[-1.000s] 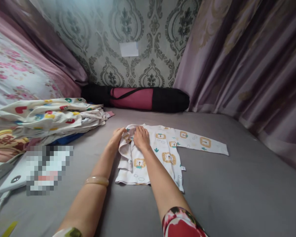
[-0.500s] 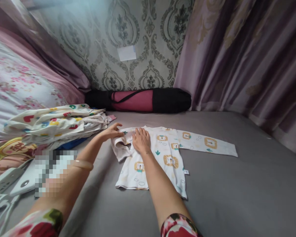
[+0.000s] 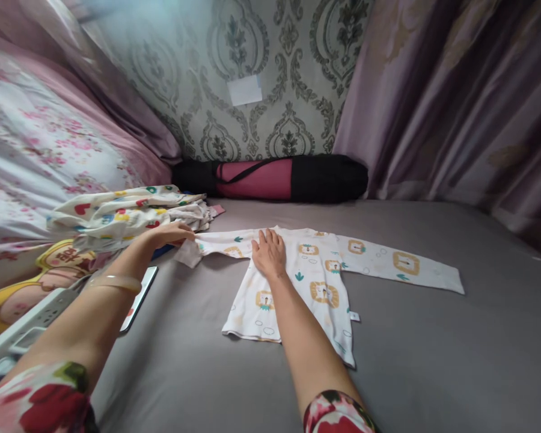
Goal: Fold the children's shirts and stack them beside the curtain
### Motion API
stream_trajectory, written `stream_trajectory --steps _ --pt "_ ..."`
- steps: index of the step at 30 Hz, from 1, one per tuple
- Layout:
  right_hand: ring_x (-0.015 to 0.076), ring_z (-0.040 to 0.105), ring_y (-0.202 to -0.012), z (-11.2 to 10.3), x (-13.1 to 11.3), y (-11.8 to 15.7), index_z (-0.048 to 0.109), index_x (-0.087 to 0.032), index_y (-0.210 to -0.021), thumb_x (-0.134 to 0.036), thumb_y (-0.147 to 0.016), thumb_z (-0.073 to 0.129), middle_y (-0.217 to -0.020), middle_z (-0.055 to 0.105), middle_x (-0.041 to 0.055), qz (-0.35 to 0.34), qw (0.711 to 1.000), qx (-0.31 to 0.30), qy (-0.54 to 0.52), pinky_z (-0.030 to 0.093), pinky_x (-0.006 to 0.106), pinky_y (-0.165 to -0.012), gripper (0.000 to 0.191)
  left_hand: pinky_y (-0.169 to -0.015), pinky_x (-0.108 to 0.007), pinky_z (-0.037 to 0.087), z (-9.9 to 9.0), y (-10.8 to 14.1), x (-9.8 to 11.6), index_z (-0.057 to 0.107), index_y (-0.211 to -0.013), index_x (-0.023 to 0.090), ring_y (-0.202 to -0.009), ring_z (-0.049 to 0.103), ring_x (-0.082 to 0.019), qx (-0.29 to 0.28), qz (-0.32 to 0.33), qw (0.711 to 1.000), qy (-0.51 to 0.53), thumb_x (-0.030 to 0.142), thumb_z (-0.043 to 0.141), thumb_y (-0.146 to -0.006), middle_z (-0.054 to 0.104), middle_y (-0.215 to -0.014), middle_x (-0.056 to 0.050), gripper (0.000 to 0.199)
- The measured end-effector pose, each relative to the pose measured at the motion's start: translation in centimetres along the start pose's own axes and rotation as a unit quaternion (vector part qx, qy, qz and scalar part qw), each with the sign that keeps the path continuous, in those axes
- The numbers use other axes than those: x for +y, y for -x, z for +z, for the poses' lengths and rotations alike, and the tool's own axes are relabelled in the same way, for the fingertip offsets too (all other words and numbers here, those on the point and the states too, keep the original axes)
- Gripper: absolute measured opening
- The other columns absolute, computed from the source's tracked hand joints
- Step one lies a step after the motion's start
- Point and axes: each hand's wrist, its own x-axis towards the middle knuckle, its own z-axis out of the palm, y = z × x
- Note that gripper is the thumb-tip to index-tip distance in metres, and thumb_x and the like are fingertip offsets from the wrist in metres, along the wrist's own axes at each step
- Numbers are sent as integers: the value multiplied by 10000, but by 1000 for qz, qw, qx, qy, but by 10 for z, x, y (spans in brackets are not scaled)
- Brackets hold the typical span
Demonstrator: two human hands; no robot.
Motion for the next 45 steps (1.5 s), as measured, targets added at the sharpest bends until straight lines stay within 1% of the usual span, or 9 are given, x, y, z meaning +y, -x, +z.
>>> stream_trajectory --steps 9,13,18,23,28,32,36,40,45 --pt "242 264 -1417 -1 -1 0 422 -162 -1461 -421 -1001 268 -1533 376 91 -3 1000 3 9 140 391 -1153 550 -479 -211 366 -5 8 -26 637 -778 161 -562 541 -146 -8 11 995 95 437 724 -589 581 -617 0 346" --pt "239 254 -1421 -2 -1 0 419 -172 -1463 -425 -1002 267 -1538 367 85 1 1000 -4 11 135 391 -1154 548 -543 -222 379 1 5 -33 654 -789 175 -652 577 -178 59 74 994 -56 443 665 -677 597 -662 -13 290" --pt "242 261 -1418 -1 -1 0 438 -181 -1452 -421 -1006 259 -1537 368 88 1 1000 2 12 142 395 -1151 538 -728 -256 427 11 5 -34 636 -827 213 -891 629 -251 96 125 942 -296 444 580 -810 677 -883 -76 238" --pt "241 263 -1417 -2 -1 0 440 -176 -1450 -424 -1007 253 -1538 366 95 -1 1000 -4 15 144 395 -1150 541 -803 -318 438 23 10 -42 599 -976 198 -991 622 -303 97 159 905 -382 401 441 -922 663 -1062 -146 263" --pt "242 250 -1425 -3 -2 0 431 -176 -1457 -420 -1005 255 -1546 351 94 2 1000 -12 18 142 395 -1152 542 -835 -399 436 35 15 -38 596 -1073 135 -1031 597 -347 110 104 885 -440 214 359 -922 615 -1133 -218 293" --pt "245 244 -1428 -4 -3 0 430 -176 -1458 -419 -1005 248 -1548 348 95 1 1000 -13 21 137 397 -1151 545 -940 -437 383 66 25 -7 600 -1107 87 -1128 539 -349 162 140 875 -435 103 352 -878 593 -1155 -238 338" --pt "238 242 -1429 -4 -2 1 421 -178 -1463 -374 -1005 234 -1549 347 91 -3 999 -8 32 131 392 -1151 533 -994 -331 381 131 32 39 504 -1289 89 -1175 537 -255 66 255 926 -269 167 347 -936 584 -1253 -197 394" --pt "239 210 -1446 -5 0 3 354 -169 -1500 -316 -975 303 -1575 290 96 -19 998 -35 54 120 388 -1154 548 -1058 -364 343 186 34 70 517 -1281 103 -1257 491 -255 50 269 945 -178 297 276 -997 563 -1311 -193 421" --pt "244 238 -1433 -7 -1 3 386 -165 -1484 -322 -977 294 -1563 316 97 -20 998 -29 58 138 385 -1148 539 -1133 -461 250 192 36 61 456 -1373 97 -1406 334 -293 35 227 955 -189 364 230 -1012 418 -1480 -204 503"
